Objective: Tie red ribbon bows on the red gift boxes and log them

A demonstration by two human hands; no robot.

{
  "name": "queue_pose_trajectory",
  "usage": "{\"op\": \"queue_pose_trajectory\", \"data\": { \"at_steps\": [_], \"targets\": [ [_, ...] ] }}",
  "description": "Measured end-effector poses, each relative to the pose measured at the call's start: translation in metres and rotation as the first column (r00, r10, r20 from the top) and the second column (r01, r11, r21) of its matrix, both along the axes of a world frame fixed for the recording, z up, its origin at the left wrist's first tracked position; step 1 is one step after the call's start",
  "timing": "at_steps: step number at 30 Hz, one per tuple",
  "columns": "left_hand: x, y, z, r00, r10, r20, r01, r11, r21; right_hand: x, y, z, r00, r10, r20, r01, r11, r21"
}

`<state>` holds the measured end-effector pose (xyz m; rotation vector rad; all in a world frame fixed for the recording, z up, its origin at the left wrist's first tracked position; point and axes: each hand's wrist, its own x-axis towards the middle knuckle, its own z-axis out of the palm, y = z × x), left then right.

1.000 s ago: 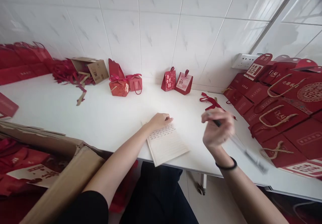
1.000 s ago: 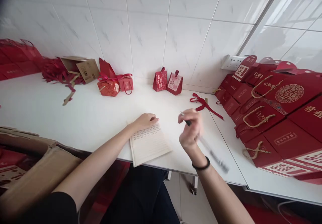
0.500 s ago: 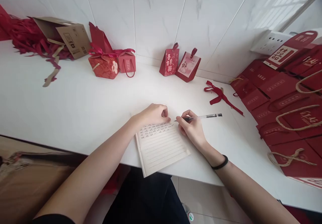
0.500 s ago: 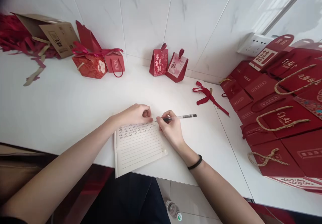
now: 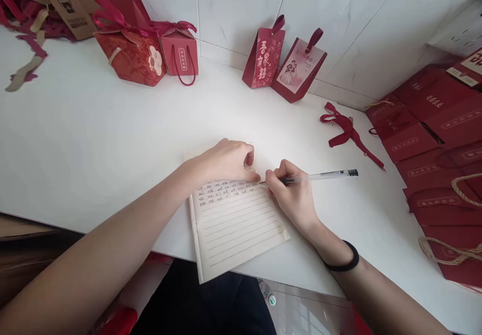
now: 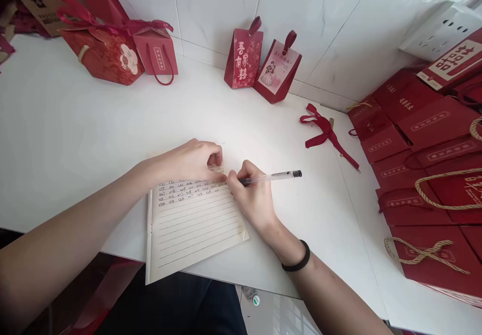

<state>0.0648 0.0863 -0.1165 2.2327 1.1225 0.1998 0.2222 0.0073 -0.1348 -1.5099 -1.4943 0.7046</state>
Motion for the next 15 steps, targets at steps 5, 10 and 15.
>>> {"op": "queue_pose_trajectory", "data": {
  "at_steps": [5, 10, 15],
  "targets": [
    [0.0018, -0.0028, 0.0014, 0.999, 0.004, -0.036, -0.002, 0.998, 0.065, -0.0002, 0.0001, -0.0024, 0.999, 0.021, 0.046, -0.022, 1.000, 0.022],
    [0.0046, -0.0040, 0.0017, 0.998, 0.015, -0.061, -0.010, 0.997, 0.076, 0.0007, 0.0008, -0.0029, 0.997, 0.037, 0.067, -0.037, 0.999, 0.005],
    [0.0046, -0.0032, 0.0008, 0.997, 0.018, -0.069, -0.014, 0.998, 0.061, 0.0009, 0.0000, -0.0027, 0.998, 0.035, 0.052, -0.034, 0.999, -0.009]
  ]
}}
